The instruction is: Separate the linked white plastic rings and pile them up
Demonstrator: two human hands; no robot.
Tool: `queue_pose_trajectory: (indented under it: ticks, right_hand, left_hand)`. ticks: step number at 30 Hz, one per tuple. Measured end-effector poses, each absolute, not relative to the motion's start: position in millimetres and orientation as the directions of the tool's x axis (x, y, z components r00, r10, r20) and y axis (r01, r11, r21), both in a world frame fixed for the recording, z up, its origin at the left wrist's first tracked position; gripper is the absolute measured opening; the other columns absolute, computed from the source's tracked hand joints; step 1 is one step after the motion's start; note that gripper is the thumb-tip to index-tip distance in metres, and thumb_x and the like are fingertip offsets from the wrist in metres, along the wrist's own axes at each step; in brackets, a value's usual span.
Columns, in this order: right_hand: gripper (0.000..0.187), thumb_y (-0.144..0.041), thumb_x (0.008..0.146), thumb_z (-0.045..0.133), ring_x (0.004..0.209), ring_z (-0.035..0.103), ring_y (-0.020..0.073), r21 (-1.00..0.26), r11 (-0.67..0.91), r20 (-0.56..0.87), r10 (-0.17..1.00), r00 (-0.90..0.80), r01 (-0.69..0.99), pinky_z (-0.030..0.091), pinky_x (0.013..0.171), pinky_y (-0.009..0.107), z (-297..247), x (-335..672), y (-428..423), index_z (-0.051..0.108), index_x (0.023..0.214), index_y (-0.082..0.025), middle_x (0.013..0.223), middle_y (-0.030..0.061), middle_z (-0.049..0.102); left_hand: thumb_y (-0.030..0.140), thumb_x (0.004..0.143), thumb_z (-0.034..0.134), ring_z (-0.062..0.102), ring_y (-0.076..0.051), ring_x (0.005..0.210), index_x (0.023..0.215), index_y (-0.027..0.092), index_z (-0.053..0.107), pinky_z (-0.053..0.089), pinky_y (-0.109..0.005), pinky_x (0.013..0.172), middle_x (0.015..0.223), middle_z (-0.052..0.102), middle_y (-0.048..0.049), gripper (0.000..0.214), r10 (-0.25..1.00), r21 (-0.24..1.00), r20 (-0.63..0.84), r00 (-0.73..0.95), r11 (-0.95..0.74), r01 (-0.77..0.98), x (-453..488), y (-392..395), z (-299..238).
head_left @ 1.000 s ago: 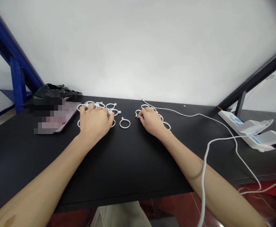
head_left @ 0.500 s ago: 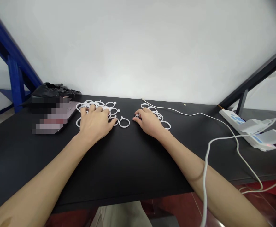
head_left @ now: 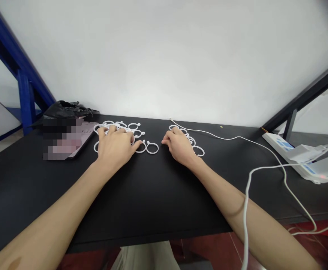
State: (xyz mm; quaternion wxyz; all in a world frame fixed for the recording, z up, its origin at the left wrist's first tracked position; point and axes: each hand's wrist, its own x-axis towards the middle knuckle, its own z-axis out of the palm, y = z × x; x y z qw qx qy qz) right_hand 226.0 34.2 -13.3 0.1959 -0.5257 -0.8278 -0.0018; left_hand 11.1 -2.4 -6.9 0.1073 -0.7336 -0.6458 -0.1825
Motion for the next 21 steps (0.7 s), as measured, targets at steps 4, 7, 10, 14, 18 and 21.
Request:
queue_pose_trajectory:
  ticks: [4,7,10,14,18,21]
  right_hand:
    - [0.012,-0.021,0.093,0.058,0.088,0.054,0.0174,-0.352,0.515,0.420,0.833,-0.360,0.781,0.043,0.078,0.029,-9,222,29,0.065,0.084,-0.018,0.095,0.0056,0.058]
    - [0.009,-0.025,0.091,0.061,0.083,0.056,0.0147,-0.528,0.592,0.497,0.797,-0.344,0.609,0.045,0.079,0.028,-5,214,20,0.066,0.084,-0.020,0.088,0.0019,0.061]
    - [0.011,-0.031,0.091,0.060,0.080,0.061,0.0133,-0.718,0.573,0.492,0.819,-0.295,0.396,0.048,0.078,0.027,-2,205,10,0.063,0.088,-0.021,0.087,-0.0002,0.067]
    - [0.018,-0.039,0.094,0.054,0.086,0.066,0.0147,-0.826,0.531,0.454,0.826,-0.333,0.191,0.050,0.081,0.029,-1,201,4,0.057,0.090,-0.022,0.091,0.0005,0.071]
    - [0.022,-0.041,0.096,0.051,0.094,0.063,0.0196,-0.613,0.606,0.496,0.794,-0.351,0.507,0.047,0.088,0.035,-5,212,18,0.061,0.099,-0.021,0.099,0.0045,0.070]
    - [0.029,-0.034,0.095,0.052,0.114,0.051,0.0307,-0.270,0.405,0.474,0.845,-0.246,0.873,0.038,0.099,0.045,-12,230,37,0.063,0.115,-0.015,0.121,0.0149,0.064]
  left_hand:
    - [0.043,0.091,0.049,0.056,-0.036,0.100,0.067,0.023,0.066,0.033,-0.057,0.092,0.086,0.072,-0.0109,0.035,0.880,0.069,0.460,0.119,-0.169,0.983,12,-3,-6]
    - [0.046,0.091,0.050,0.054,-0.036,0.104,0.088,0.021,0.069,0.035,-0.056,0.094,0.098,0.071,-0.0121,0.032,0.854,0.112,0.501,0.141,-0.225,0.968,17,-4,-4]
    - [0.052,0.089,0.054,0.053,-0.032,0.112,0.122,0.020,0.060,0.039,-0.050,0.099,0.119,0.065,-0.0110,0.046,0.823,0.227,0.494,0.280,-0.433,0.872,24,-6,-3]
    - [0.048,0.089,0.055,0.056,-0.027,0.112,0.131,0.020,0.053,0.043,-0.043,0.098,0.119,0.065,-0.0089,0.051,0.830,0.361,0.432,0.353,-0.517,0.776,31,-8,-5]
    - [0.037,0.094,0.047,0.059,-0.027,0.105,0.125,0.019,0.057,0.045,-0.041,0.093,0.108,0.069,-0.0086,0.037,0.828,0.296,0.463,0.317,-0.481,0.825,27,-5,-6]
    - [0.033,0.095,0.041,0.059,-0.031,0.102,0.114,0.017,0.062,0.044,-0.044,0.089,0.102,0.070,-0.0108,0.032,0.868,0.193,0.452,0.204,-0.319,0.928,21,-1,-3]
